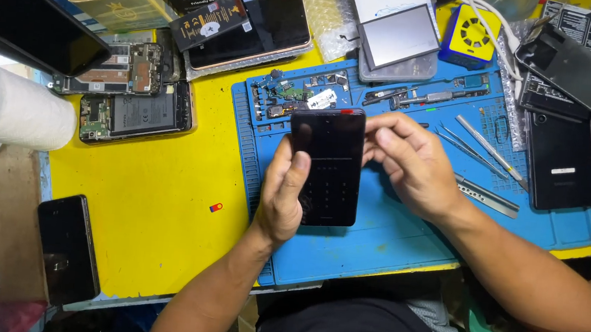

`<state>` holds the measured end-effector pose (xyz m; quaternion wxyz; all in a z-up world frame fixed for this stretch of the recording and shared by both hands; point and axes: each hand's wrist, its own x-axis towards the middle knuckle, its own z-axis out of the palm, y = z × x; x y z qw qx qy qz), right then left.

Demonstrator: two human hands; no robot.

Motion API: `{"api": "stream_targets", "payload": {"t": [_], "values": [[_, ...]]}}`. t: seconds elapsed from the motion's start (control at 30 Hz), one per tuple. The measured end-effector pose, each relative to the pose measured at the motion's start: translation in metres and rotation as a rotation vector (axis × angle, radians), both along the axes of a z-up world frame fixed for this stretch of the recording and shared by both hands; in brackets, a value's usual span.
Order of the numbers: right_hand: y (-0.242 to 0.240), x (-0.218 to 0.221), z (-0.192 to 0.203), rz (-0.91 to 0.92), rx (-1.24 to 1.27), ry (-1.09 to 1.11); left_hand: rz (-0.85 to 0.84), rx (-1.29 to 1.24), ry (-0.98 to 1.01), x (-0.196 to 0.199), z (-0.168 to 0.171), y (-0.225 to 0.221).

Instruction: The person applies adhesive to the frame of a disassembled smartphone using a tube. They then use tweezers to place a small component inside the device. The person attaches the back cover, presses it firmly, and wipes the exterior. Finally, they insert a SIM card into the tray and reassemble the phone.

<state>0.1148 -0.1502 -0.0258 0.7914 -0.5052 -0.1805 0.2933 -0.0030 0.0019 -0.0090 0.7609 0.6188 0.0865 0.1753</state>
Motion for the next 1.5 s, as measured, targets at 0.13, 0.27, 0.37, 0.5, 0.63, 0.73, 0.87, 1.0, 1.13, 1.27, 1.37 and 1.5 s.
{"api": "stream_targets", "payload": {"t": [0.13, 0.27, 0.37, 0.5, 0.63, 0.73, 0.87, 1.0, 1.13, 1.27, 1.37, 1.5], "values": [[-0.014, 0.02, 0.001, -0.207, -0.007, -0.12, 0.159, -0.03, 0.041, 0.003, 0.003, 0.009], [-0.059, 0.066, 0.033, -0.302, -0.322, -0.656, 0.289, -0.293, 0.053, 0.011, 0.002, 0.026], [-0.082, 0.085, 0.05, -0.402, -0.62, -0.837, 0.288, -0.416, 0.005, 0.014, 0.002, 0.036], [-0.083, 0.087, 0.06, 0.066, -0.853, -1.122, 0.254, -0.455, -0.03, 0.013, 0.009, 0.043], [-0.07, 0.081, 0.031, 0.459, -1.085, -1.166, 0.194, -0.525, 0.091, 0.01, 0.008, 0.043], [-0.068, 0.078, 0.025, 0.462, -1.201, -1.151, 0.119, -0.371, 0.312, 0.007, 0.01, 0.046], [-0.07, 0.078, 0.025, 0.408, -1.19, -1.222, -0.07, -0.042, 0.388, 0.001, 0.018, 0.047], [-0.07, 0.083, 0.029, 0.464, -1.128, -1.094, -0.456, 0.092, 0.51, 0.0, 0.041, 0.045], [-0.067, 0.077, 0.047, 0.298, -1.048, -0.938, -0.635, 0.252, 0.689, 0.002, 0.051, 0.039], [-0.052, 0.046, 0.065, 0.229, -0.702, -0.86, -0.682, 0.342, 0.807, 0.006, 0.06, 0.035], [-0.045, 0.021, 0.065, 0.297, -0.37, -0.577, -0.683, 0.427, 0.79, 0.007, 0.059, 0.037], [-0.042, 0.01, 0.051, 0.234, -0.362, -0.188, -0.678, 0.4, 0.883, 0.011, 0.072, 0.037]]}}
